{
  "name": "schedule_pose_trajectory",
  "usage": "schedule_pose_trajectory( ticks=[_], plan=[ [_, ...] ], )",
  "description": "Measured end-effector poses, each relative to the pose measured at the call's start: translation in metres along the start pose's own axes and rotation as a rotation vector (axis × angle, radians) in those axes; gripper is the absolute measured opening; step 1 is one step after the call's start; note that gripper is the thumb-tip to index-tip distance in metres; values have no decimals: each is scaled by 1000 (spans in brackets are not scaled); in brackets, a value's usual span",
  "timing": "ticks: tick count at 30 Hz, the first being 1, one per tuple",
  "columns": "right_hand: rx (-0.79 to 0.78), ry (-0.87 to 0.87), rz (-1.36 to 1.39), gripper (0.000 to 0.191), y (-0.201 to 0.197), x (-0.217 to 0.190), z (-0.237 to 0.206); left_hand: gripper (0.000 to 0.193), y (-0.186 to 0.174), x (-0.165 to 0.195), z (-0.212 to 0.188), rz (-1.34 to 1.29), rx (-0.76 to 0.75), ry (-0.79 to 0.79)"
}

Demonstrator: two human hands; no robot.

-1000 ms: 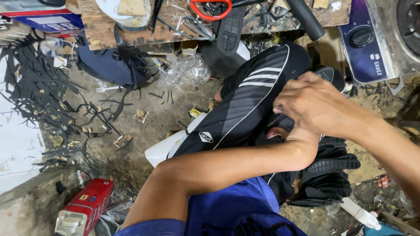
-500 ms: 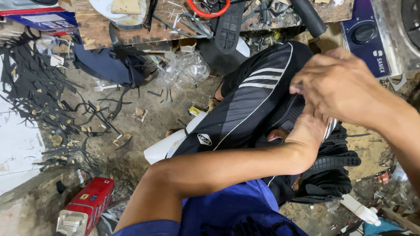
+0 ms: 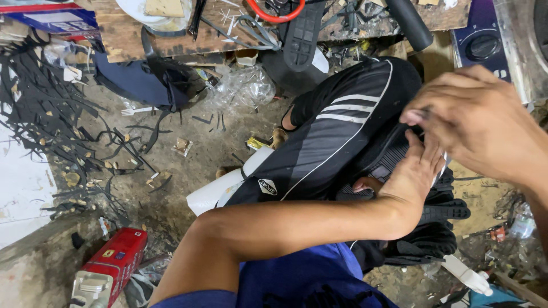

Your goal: The person picks up a black shoe upper and a separate sole, then repeatedly presses the sole onto the shoe to attach it. They use a small metal tool to pry and adjust the edges of the sole, checking the fit by hand throughout the process.

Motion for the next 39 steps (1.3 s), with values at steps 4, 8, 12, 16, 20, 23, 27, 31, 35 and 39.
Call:
schedule_pose_trajectory(
  ticks=[4, 8, 12, 16, 20, 23, 27, 31, 35, 39],
  plan=[
    [91, 79, 52, 14, -4, 12, -19, 154, -6, -7, -13, 168, -2, -124],
    [184, 148, 53, 20, -4, 19, -38, 152, -8, -11, -18, 148, 3, -92],
    [276, 259, 61, 21, -6, 14, -57, 150, -11, -15, -20, 129, 46, -100],
    [411, 331, 189, 19, -9, 8, -65, 139, -14, -17, -21, 106, 89, -100],
    [473, 354, 280, 16, -9, 5, -65, 142, -17, -16, -19, 144, 22, -48],
    [459, 322, 205, 13, -5, 4, -62, 141, -19, -15, -17, 156, 18, -49],
    [470, 297, 155, 12, -4, 5, -60, 140, -20, -14, -17, 156, -1, -37],
    [482, 308, 130, 13, -9, 6, -62, 139, -22, -16, -18, 176, 3, -49],
    [502, 359, 452, 17, -12, 7, -63, 142, -23, -14, -17, 163, 28, -54],
    [239, 194, 509, 20, 6, 0, -43, 141, -8, 3, -9, 131, 6, 38]
  ],
)
Point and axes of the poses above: each hand's wrist, its own z-axis towards the middle knuckle, its own y-axis out of the palm, x = y × z, the point moved 2 cm from there along z, towards the middle knuckle, and after that the axes turned 6 degrees about y, right-handed, at the moved point
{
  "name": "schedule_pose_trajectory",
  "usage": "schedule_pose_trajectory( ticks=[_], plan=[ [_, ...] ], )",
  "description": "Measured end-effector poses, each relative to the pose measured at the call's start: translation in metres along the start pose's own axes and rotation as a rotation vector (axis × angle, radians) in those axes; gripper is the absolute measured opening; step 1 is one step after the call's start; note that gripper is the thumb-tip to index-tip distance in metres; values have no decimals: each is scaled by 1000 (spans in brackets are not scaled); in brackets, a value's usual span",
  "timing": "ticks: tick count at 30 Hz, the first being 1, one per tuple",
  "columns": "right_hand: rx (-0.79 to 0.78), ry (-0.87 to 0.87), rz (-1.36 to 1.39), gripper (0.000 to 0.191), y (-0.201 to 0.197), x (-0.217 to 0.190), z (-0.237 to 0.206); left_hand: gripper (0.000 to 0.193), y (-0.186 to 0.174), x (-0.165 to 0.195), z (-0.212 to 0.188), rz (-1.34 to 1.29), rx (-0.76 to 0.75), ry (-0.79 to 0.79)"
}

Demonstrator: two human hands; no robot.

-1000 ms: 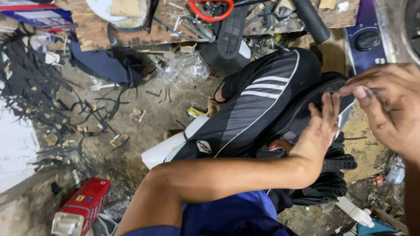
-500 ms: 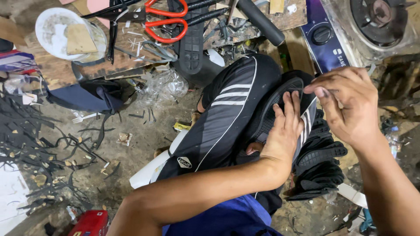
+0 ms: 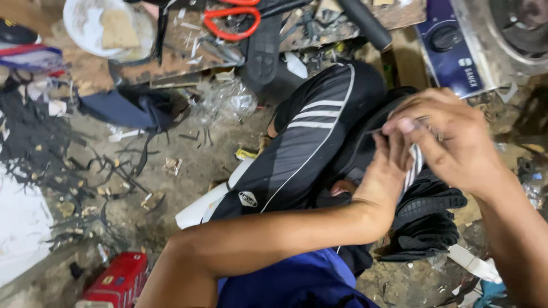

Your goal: The person picks up a black shoe upper and a separate sole, then repeatedly presses the sole onto the shoe to attach it. They use a small metal tool to pry and adjust the edges of the sole, checking the fit by hand throughout the process.

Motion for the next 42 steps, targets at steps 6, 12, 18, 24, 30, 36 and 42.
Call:
schedule_pose_trajectory(
  ticks=[6, 12, 18, 24, 30, 36, 42],
  plan=[
    [-250, -133, -232, 17, 31, -8, 19, 99, 38, 53, 35, -23, 17, -7],
    [-311, -153, -268, 16, 33, -19, 27, 90, 45, 62, 37, -84, 62, -37],
    [-275, -172, -391, 17, 22, -15, 40, 122, 15, 12, 8, -31, 94, -21],
    [-182, -134, -383, 16, -6, 2, 46, 133, -6, -28, -13, -68, 74, 24],
    [-128, -41, -408, 18, -22, 23, 51, 117, -10, -42, -15, -5, 25, 131],
    [-79, -83, -301, 15, -30, 39, 46, 58, -5, -38, -4, -90, 158, -21],
    [10, -60, -226, 14, -36, 53, 38, 54, -2, -37, -3, -76, 148, 39]
  ],
)
Point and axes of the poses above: each hand's wrist, its own z-axis towards the middle knuckle, its own y-axis out of the palm, x = y × z, the point moved 2 cm from there along z, towards the middle knuckle, and after that the axes turned 6 degrees about y, right-handed, at the moved point
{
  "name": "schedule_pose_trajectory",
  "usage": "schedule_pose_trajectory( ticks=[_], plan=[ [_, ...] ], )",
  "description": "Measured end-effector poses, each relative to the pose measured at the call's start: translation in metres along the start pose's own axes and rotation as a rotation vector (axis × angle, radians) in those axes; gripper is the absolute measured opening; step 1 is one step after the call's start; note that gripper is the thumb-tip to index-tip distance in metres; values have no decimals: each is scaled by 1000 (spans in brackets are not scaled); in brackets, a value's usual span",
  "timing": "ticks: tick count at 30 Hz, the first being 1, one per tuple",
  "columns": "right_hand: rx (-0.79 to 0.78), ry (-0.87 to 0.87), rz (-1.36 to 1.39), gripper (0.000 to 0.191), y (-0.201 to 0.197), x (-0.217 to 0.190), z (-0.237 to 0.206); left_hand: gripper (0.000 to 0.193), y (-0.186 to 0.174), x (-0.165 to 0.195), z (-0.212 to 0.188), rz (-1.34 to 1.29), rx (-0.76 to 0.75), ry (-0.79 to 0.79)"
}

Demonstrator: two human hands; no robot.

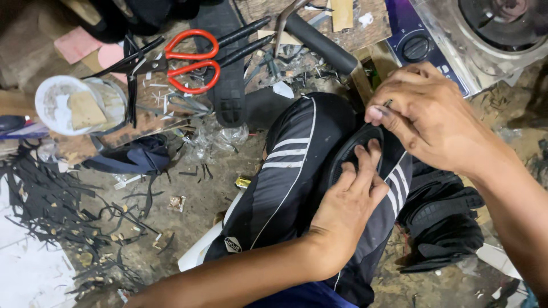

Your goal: The person picks up a black shoe upper and a separate sole, then repeatedly presses the sole onto the shoe to attach it. They use a small metal tool to pry and adjust the edges of the sole, checking the fit by hand throughout the process.

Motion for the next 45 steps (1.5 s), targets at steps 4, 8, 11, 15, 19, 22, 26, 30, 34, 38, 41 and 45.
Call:
schedule_pose_trajectory(
  ticks=[4, 8, 11, 15, 19, 22, 26, 30, 34, 38, 41, 45],
  plan=[
    [53, 16, 63, 12, -4, 8, -9, 51, -2, -3, 2, -11, -9, 21],
    [114, 38, 118, 9, 2, 13, -15, 45, -3, -7, 4, -58, 30, 13],
    [172, 2, 135, 8, 4, 19, -23, 44, -1, -8, 5, -98, 44, 33],
    [226, 4, 200, 6, 5, 28, -34, 45, 4, -6, 10, -94, 27, 74],
    [305, -13, 228, 5, 9, 28, -48, 43, 8, -3, 16, -116, 36, 57],
    [379, 0, 243, 4, 15, 26, -59, 43, 9, -1, 16, -72, -9, 86],
    [495, 24, 267, 4, 23, 21, -76, 46, 7, -1, 14, -127, 5, 92],
    [536, 109, 272, 7, 35, 11, -95, 49, 4, 0, 12, -69, 13, 80],
    [619, 159, 250, 10, 49, -8, -118, 45, 6, 3, 11, -58, 70, 39],
    [699, 203, 161, 11, 65, -31, -139, 46, 13, 8, 7, -31, 71, 31],
    [745, 199, 109, 10, 76, -48, -152, 44, 17, 10, 4, 22, 103, 24],
    [813, 159, 108, 6, 90, -70, -162, 44, 19, 11, 3, -64, 184, 12]
  ],
)
Point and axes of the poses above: each hand's wrist, its own z-axis towards the middle knuckle, its own y-axis out of the palm, x = y × z, the point moved 2 cm from there along z, towards the middle knuckle, and after that the axes turned 6 degrees about y, right-handed, at the moved point
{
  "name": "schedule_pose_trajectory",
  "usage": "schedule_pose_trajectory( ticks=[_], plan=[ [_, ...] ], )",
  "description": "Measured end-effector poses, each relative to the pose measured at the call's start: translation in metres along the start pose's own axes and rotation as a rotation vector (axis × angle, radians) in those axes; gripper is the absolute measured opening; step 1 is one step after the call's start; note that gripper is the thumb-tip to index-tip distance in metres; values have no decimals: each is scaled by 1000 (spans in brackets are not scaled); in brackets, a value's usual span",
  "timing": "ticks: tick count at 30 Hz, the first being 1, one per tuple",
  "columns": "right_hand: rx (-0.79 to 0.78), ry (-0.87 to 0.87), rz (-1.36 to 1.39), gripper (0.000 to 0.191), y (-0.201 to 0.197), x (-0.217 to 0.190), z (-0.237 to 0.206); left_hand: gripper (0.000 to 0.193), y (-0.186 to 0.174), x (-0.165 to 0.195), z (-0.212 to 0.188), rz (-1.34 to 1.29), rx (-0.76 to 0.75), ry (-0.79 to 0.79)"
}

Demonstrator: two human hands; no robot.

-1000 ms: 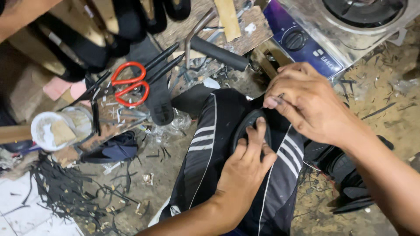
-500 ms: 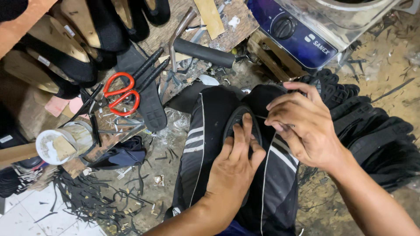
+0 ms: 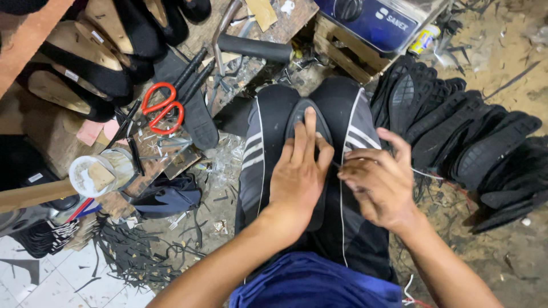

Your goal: The person picks up a black shoe upper and a separate sole, then repeatedly presses the sole onto the shoe to attach it. They use a small metal tool to pry and adjust the edges of the sole, checking the fit by hand throughout the process.

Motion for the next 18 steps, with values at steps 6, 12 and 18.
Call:
schedule_pose_trajectory(
  ticks=[6, 12, 18],
  plan=[
    [142, 190, -46, 6, -5, -11, -22, 41, 1, 3, -10, -24, 48, 21],
    [123, 329, -20, 11, -9, 2, -20, 39, -7, 5, -7, -14, 83, 52],
    [117, 324, 11, 11, -4, 5, -18, 85, -24, 7, -4, 0, -128, 90]
  ],
)
Point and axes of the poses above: each hand's wrist, its own z-axis towards the middle knuckle, its own y-axis out of the palm, x = y × z, the point moved 2 cm from there along z, towards the middle knuckle, and after that the axes turned 6 degrees about y, right-handed, at the moved point
